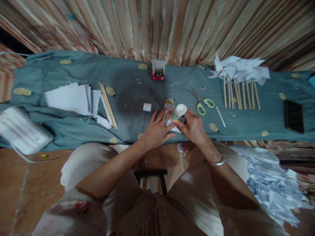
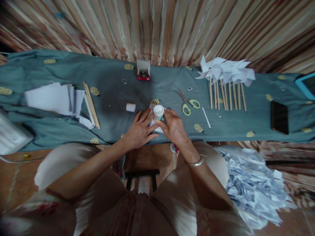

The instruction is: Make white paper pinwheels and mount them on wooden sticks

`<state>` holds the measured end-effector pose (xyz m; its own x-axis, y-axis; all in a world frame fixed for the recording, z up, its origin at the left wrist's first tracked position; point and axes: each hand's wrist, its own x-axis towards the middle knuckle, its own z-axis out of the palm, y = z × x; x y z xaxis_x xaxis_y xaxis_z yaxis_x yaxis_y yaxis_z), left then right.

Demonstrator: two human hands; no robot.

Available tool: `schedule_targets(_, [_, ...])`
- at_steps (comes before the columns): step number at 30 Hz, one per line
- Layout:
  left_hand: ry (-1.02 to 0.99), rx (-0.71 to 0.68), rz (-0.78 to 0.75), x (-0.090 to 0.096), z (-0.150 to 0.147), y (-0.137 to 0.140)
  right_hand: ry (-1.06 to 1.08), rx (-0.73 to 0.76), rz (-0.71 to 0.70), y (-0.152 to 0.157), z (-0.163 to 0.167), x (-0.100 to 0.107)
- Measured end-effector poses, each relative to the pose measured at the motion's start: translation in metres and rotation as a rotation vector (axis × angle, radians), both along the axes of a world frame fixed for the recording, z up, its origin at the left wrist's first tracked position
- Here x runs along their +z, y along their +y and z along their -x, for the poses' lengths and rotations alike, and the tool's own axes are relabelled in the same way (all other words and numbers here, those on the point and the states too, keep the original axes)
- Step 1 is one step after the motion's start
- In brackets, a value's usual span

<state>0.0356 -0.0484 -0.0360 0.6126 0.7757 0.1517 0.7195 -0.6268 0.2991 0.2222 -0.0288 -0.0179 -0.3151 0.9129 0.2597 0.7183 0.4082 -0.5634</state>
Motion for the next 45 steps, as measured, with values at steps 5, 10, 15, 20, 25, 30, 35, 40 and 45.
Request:
schedule_targets(5, [0.013, -0.01, -0.023, -0.001, 0.001, 0.0, 0.002, 0.012, -0.138, -0.001, -0.002, -0.008])
schedule_targets(10, [0.012, -0.008, -0.04, -0.002, 0.001, 0.0, 0.021, -0.009, -0.196, -0.002, -0.004, -0.013])
schedule_targets(15, [0.017, -0.013, -0.024, -0.001, 0.001, 0.0, 0.025, -0.036, -0.172, -0.002, -0.006, -0.014])
schedule_targets(20, [0.027, -0.015, -0.019, -0.001, 0.001, 0.0, 0.022, -0.074, -0.155, -0.002, -0.009, -0.016])
schedule_targets(25, [0.015, -0.013, -0.025, -0.002, 0.001, 0.0, 0.046, -0.109, -0.153, -0.003, -0.01, -0.019])
schedule_targets(30, [0.017, -0.016, -0.025, -0.001, 0.001, 0.0, 0.063, -0.127, -0.143, -0.001, -0.009, -0.02])
schedule_targets(35, [0.015, -0.013, -0.016, -0.001, 0.001, 0.0, 0.06, -0.136, -0.134, 0.002, -0.009, -0.019])
schedule_targets(40, [0.005, -0.014, -0.023, -0.002, 0.001, 0.0, 0.066, -0.133, -0.117, 0.004, -0.008, -0.019])
schedule_targets(45, [0.005, -0.011, -0.024, -0.004, 0.001, 0.001, 0.059, -0.131, -0.084, 0.007, -0.006, -0.018])
